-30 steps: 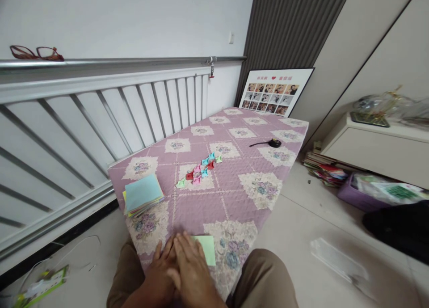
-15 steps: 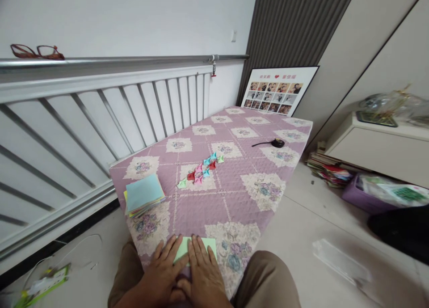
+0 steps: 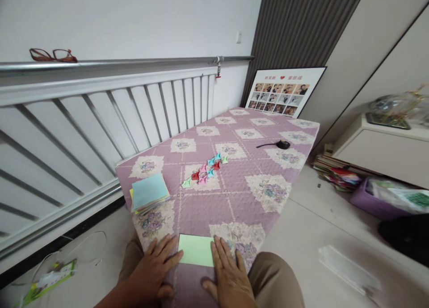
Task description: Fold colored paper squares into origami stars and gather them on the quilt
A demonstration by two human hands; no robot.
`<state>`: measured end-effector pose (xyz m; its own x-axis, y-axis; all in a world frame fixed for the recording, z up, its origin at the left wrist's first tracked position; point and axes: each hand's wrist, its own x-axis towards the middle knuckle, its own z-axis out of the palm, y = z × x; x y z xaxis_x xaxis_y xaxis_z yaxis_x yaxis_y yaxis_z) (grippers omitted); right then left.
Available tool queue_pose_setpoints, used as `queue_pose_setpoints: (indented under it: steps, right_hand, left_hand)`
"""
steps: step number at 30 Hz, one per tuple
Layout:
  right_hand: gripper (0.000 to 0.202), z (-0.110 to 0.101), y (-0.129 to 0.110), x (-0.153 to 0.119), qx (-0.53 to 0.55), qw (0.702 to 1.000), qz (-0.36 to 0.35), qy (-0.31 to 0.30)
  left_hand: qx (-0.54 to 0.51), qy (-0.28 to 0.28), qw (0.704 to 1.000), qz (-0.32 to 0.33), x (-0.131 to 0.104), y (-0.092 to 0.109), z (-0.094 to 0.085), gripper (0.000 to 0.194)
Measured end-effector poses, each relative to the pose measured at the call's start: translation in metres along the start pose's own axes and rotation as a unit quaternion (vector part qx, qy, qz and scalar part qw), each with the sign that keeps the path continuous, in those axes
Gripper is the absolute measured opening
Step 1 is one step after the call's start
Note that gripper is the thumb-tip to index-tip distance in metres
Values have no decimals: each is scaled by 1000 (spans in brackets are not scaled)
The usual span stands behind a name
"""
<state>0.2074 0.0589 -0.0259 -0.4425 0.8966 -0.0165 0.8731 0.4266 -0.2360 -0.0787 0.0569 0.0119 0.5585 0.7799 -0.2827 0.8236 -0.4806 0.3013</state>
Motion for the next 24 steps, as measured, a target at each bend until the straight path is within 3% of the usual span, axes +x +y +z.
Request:
queue_pose_setpoints:
  steps: [5, 8, 11, 14, 16, 18, 24]
  right_hand:
    - [71, -1, 14, -10, -27, 999, 17, 43]
    - [58, -10, 15, -8, -32, 994, 62, 88]
    - [40, -25, -2, 3, -11, 986, 79, 147]
    - [28, -32, -35, 18, 58, 990, -15, 131]
    - [29, -28, -57, 27, 94, 988, -47, 109]
    - [31, -19, -70, 34, 116, 988, -34, 101]
    - [33, 12, -61, 44, 66, 990, -54, 109]
  left_hand:
    - [-23, -1, 1000, -14, -4, 3, -5, 82]
    - [-27, 9, 999, -20, -5, 6, -7, 80]
    - [-30, 9, 999, -30, -5, 8, -9, 79]
    - [-35, 12, 998, -42, -4, 11, -9, 77]
    - [-37, 19, 998, -51, -3, 13, -8, 75]
    - [-42, 29, 997, -59, -2, 14, -7, 74]
    - [-86, 66, 990, -90, 6, 17, 2, 61]
